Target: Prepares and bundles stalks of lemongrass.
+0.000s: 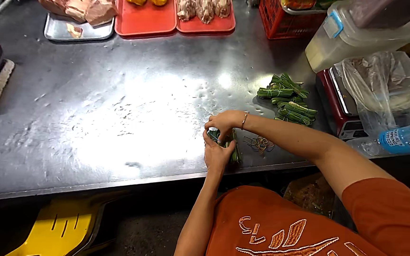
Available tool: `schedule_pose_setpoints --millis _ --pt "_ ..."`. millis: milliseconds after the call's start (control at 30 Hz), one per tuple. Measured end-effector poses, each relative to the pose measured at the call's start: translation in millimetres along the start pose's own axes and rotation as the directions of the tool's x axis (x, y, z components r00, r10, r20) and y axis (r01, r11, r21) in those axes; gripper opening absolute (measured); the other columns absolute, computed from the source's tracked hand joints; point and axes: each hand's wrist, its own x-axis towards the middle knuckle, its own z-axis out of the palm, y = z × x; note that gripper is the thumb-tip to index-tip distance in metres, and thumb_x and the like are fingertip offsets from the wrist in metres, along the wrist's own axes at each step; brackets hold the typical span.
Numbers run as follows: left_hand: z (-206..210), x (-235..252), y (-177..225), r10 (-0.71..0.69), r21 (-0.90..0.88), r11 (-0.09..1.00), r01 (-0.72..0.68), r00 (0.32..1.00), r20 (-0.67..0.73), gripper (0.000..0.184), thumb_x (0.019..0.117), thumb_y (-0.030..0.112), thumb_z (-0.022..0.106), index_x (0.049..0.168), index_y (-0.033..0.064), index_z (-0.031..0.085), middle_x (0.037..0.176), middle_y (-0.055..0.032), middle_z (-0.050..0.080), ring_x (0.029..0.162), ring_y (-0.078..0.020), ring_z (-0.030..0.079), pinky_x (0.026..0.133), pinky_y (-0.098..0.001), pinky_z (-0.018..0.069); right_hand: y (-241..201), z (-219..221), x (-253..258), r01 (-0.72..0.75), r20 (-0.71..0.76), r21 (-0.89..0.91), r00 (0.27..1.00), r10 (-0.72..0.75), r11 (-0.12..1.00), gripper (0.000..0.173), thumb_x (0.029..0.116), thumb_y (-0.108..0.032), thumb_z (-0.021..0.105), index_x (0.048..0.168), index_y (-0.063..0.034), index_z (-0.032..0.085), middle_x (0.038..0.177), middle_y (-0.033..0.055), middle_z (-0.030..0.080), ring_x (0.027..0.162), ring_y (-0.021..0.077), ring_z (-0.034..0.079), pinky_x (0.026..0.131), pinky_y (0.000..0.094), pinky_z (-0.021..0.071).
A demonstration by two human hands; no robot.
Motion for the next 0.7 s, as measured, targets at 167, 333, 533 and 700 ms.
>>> schedule_pose_setpoints --millis 167,333,533,700 --pt "-9 0 6 0.022 0.086 0.996 -0.033 0.993 0.118 0.095 0.0851 0.070 0.067 0.157 0.0167 0.037 0.145 -0.0263 0.050 0.118 -0.0405 0.062 0.093 -0.0583 0.0525 -16 -14 10 -0.001 0.198 -0.143 0.980 0.030 0.990 0.069 0.0901 -0.026 0.079 0.150 -0.0145 0.048 0.137 0.0224 0.057 0.121 0.0412 0.059 0.094 0.0624 0.0477" --pt "-13 1 7 0.008 0.058 0.998 -0.014 0.994 0.106 0.093 0.0814 0.068 0.072 0.142 0.0028 0.045 0.132 -0.0223 0.058 0.114 -0.0363 0.065 0.092 -0.0545 0.0537 -11 -11 4 -0.049 0.158 -0.179 0.984 0.078 0.983 0.072 0.0863 -0.035 0.083 0.148 -0.0124 0.052 0.140 0.0199 0.058 0.126 0.0408 0.058 0.094 0.0656 0.0472" --pt "-14 6 2 0.017 0.050 0.999 -0.023 0.993 0.120 0.092 0.0805 0.067 0.074 0.140 0.0021 0.046 0.129 -0.0227 0.060 0.113 -0.0364 0.065 0.093 -0.0550 0.0535 26 -12 -23 -0.280 -0.007 0.185 0.958 0.286 0.942 0.064 0.0951 -0.049 0.070 0.132 0.0032 0.063 0.112 0.0242 0.068 0.098 0.0379 0.068 0.087 0.0587 0.0532" --pt "-11 8 0 0.011 0.057 0.998 -0.018 0.993 0.117 0.089 0.0797 0.065 0.076 0.137 0.0014 0.049 0.126 -0.0229 0.060 0.113 -0.0365 0.064 0.093 -0.0548 0.0525 67 19 -43 -0.387 0.146 0.686 0.903 0.404 0.616 0.051 0.1135 -0.039 0.033 0.139 -0.0010 0.055 0.122 0.0232 0.065 0.088 0.0307 0.070 0.081 0.0451 0.0572"
